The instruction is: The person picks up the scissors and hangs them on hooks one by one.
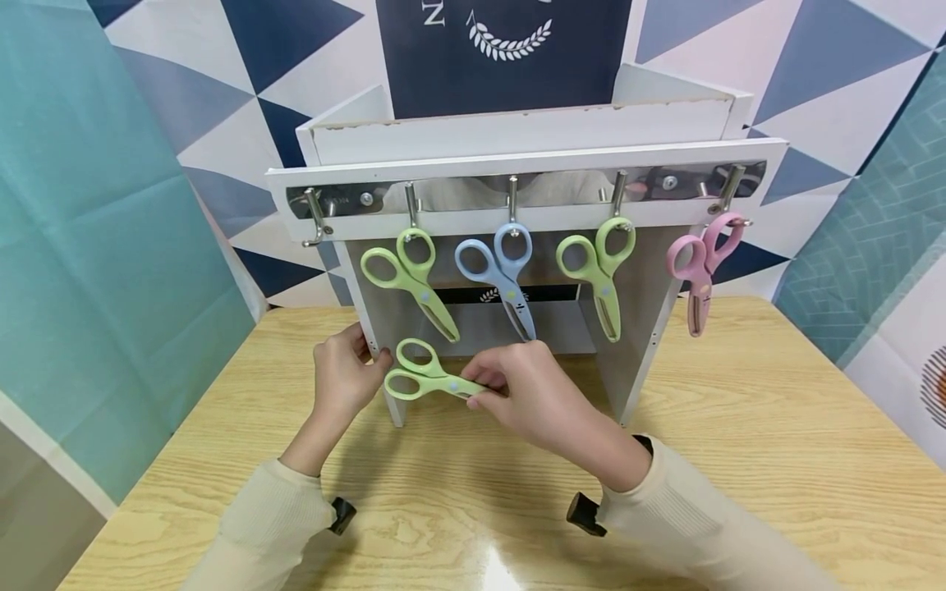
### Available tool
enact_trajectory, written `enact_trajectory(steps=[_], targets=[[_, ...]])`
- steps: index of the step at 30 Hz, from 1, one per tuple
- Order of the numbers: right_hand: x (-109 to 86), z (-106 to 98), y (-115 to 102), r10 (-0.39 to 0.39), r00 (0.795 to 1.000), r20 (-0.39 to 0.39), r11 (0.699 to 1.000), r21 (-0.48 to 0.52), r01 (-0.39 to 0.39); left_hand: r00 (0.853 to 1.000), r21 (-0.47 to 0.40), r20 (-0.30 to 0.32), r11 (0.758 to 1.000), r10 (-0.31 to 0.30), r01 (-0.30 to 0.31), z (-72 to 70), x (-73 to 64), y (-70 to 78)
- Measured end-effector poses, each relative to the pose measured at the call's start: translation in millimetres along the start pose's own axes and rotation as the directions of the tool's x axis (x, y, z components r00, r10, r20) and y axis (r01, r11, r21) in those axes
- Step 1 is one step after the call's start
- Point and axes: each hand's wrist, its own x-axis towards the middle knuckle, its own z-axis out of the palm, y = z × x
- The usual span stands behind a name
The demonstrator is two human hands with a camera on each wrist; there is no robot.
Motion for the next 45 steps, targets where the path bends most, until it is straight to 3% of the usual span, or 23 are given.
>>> enact_trajectory(steps=[7,17,27,31,37,45], targets=[[8.3,-5,-12,-0.033,0.999,-0.024,0.999,0.006,0.033,1.0,-0.015,-0.014,1.0,0.017,-0.017,-0.2,-0.1,-1.5],[13.3,-7,-24,-0.051,0.997,-0.054,0.998,0.031,0.053,0.996,0.101,-0.049,0.993,0.074,-0.069,-0.8,-0.5,-2.1],[20.9,-9,-33,-0.067,0.991,-0.116,0.996,0.051,0.073,0.995,0.177,-0.056,0.982,0.082,-0.07,0.8,-0.2,0.3],[25.2,-10,-36,-0.094,0.986,-0.139,0.994,0.048,0.101,0.997,0.148,-0.062,0.988,0.055,-0.046,0.9,-0.5,0.6],[31.8,-12,-44,-0.117,0.982,-0.146,0.992,0.032,0.122,0.993,0.069,-0.07,0.993,0.095,-0.09,1.3,-1.4,-0.8],[38.8,-15,-54,-0.144,0.978,-0.153,0.988,0.034,0.151,0.996,-0.04,-0.057,0.996,0.073,-0.075,1.6,-2.8,-1.4]])
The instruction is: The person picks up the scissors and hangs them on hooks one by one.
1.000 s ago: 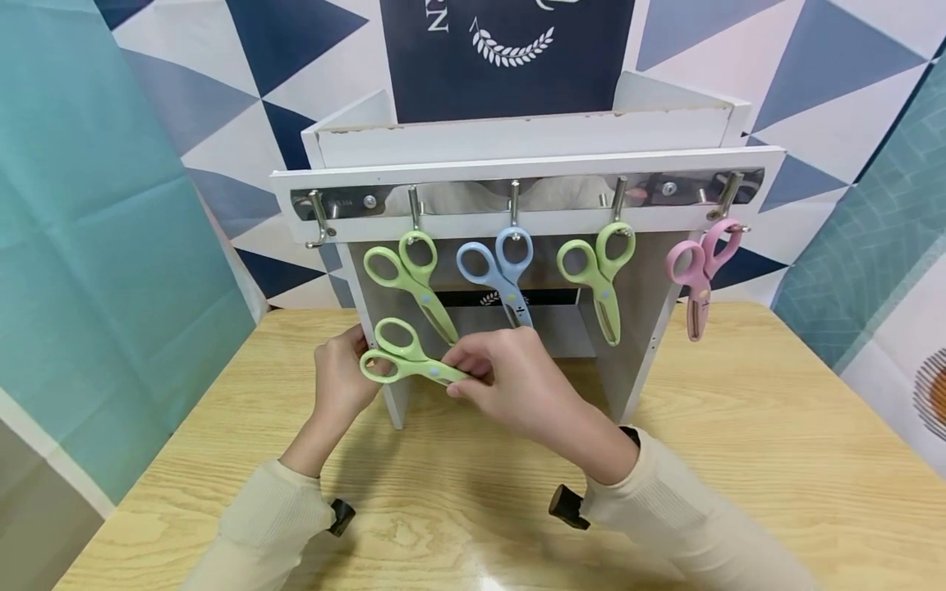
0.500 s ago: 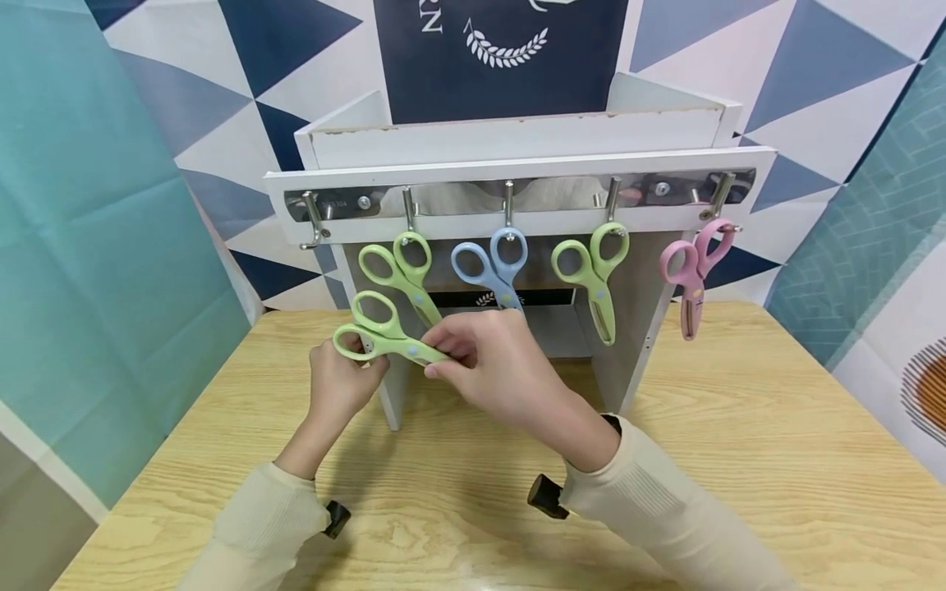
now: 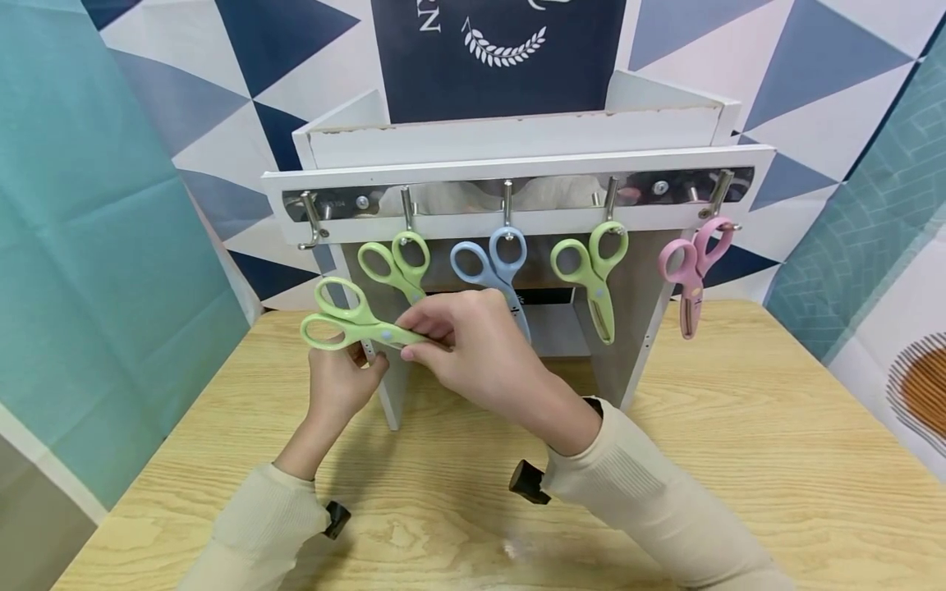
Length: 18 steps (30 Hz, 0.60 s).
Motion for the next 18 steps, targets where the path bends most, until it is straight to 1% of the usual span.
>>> enact_trajectory(steps=[3,6,8,10,13,18], targets=[[3.5,0,-3,-0.003,1.0,0.0,1.0,0.006,0.003,1.0,0.037,0.002,0.999,-0.001,0.001,-0.1,0.4,0.1],[7.2,0,-5,-0.014,1.0,-0.001,1.0,0.005,0.014,1.0,0.097,0.008,0.995,-0.02,0.019,0.3,0.6,-0.1],[9.6,1,-6,-0.024,1.0,0.002,1.0,0.005,0.024,0.999,0.121,0.011,0.992,-0.039,0.038,0.8,0.1,-0.5],[12.1,2,-7,-0.03,1.0,0.008,1.0,0.007,0.03,0.999,0.133,0.012,0.99,-0.052,0.049,1.2,-0.1,-1.1],[16.2,4,-9,-0.026,0.999,0.018,1.0,0.006,0.026,0.997,0.127,0.025,0.99,-0.068,0.064,1.5,0.1,-1.2],[26.2,5,-13,-0.02,1.0,0.017,1.0,-0.006,0.02,0.996,0.132,0.047,0.989,-0.071,0.064,-0.4,2.2,1.3]])
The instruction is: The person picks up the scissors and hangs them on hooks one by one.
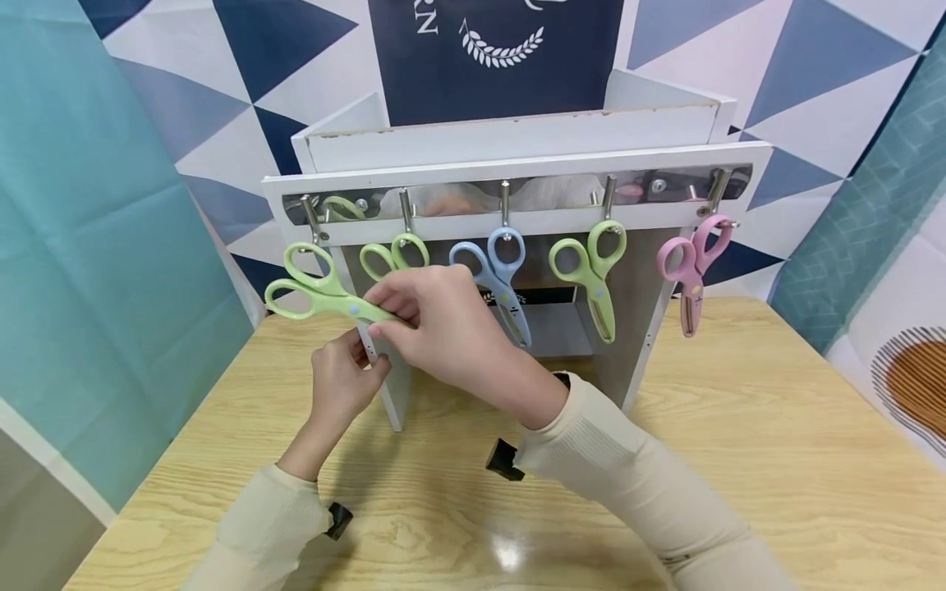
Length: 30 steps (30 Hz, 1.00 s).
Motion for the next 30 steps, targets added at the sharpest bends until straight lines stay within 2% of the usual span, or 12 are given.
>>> enact_trajectory(steps=[9,15,27,30], targets=[[4.7,3,-1,0.027,0.999,0.017,1.0,-0.006,-0.026,1.0,0.027,-0.007,0.999,0.018,-0.017,-0.8,0.1,-0.1],[3.6,6,0,0.029,1.0,0.008,1.0,0.009,-0.029,1.0,0.025,-0.004,0.999,0.021,-0.021,-0.7,0.2,-0.1],[6.5,11,1,0.061,0.997,0.052,0.998,-0.012,-0.06,1.0,0.033,-0.004,0.999,0.018,-0.018,-0.4,-0.1,-2.0],[4.1,12,3,0.074,0.996,0.057,0.997,-0.015,-0.073,1.0,0.013,-0.004,1.0,0.017,-0.017,-0.2,-1.2,-2.4]])
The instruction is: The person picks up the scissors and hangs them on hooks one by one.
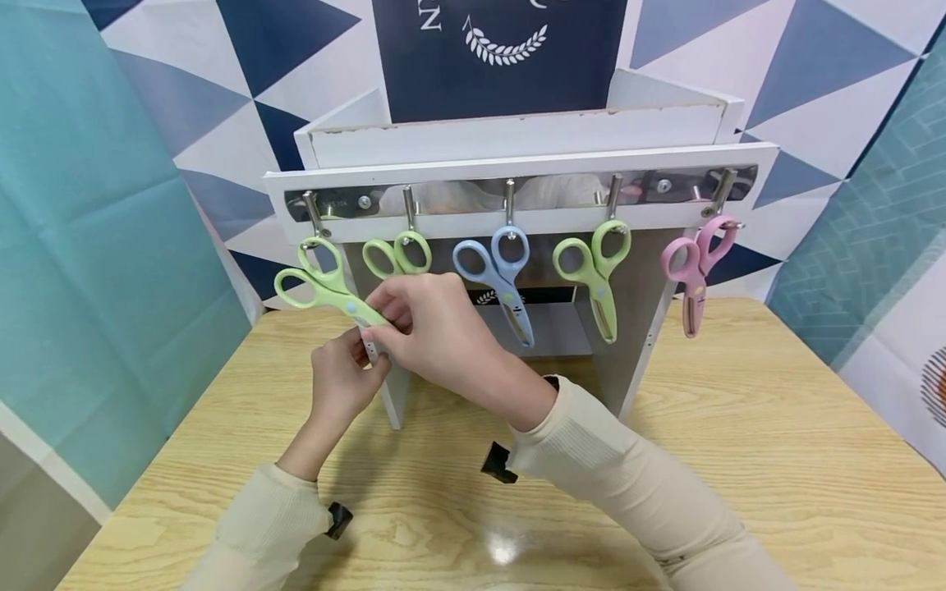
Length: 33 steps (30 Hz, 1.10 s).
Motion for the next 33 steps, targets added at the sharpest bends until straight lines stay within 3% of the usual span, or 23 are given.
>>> enact_trajectory(steps=[6,11,16,20,28,33], targets=[[-9.5,6,8,0.022,1.0,0.011,1.0,0.013,-0.022,1.0,-0.061,0.001,0.998,-0.019,0.019,1.3,-2.3,0.4],[-23.7,16,17,0.039,0.999,0.002,0.998,0.045,-0.039,0.999,-0.059,0.007,0.997,-0.046,0.046,0.8,-3.5,0.6],[-41.4,25,34,0.047,0.998,-0.042,0.996,0.079,-0.044,0.999,-0.066,-0.003,0.997,-0.041,0.041,2.1,-4.7,-1.1],[-59.0,25,48,0.076,0.997,-0.033,0.994,0.077,-0.073,0.999,-0.066,0.004,0.997,-0.037,0.037,3.7,-5.4,-1.7],[-102.5,5,90,0.176,0.981,0.078,0.984,0.003,-0.177,0.999,-0.1,0.021,0.994,-0.046,0.048,3.7,-6.2,-3.8],[-132.4,-22,117,0.206,0.975,0.081,0.978,-0.054,-0.202,0.998,-0.079,0.032,0.995,-0.06,0.063,0.9,-9.2,-7.4]])
